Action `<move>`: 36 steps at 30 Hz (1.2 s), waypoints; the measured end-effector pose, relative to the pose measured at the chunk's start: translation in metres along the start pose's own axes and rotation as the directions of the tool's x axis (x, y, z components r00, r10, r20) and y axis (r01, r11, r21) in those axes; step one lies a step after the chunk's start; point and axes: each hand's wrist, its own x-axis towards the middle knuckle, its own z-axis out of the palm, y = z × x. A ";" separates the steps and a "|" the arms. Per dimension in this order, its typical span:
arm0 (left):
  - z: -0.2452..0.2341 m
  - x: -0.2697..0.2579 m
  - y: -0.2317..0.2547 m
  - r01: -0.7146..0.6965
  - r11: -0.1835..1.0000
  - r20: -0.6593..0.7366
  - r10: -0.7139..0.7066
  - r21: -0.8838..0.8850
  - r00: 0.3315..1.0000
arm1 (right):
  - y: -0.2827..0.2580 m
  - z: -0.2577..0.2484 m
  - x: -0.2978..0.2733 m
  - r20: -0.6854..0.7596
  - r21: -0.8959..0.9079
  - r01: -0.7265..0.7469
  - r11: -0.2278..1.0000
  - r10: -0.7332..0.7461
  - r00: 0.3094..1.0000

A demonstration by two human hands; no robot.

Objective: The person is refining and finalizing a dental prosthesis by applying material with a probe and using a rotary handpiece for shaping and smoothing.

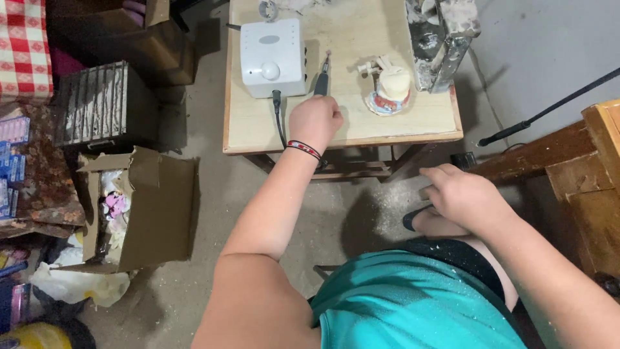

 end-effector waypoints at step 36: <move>-0.097 0.039 0.046 -0.427 0.516 0.490 0.016 0.743 0.872 | 0.010 -0.029 -0.039 -0.051 0.937 0.216 -0.276 0.502 0.863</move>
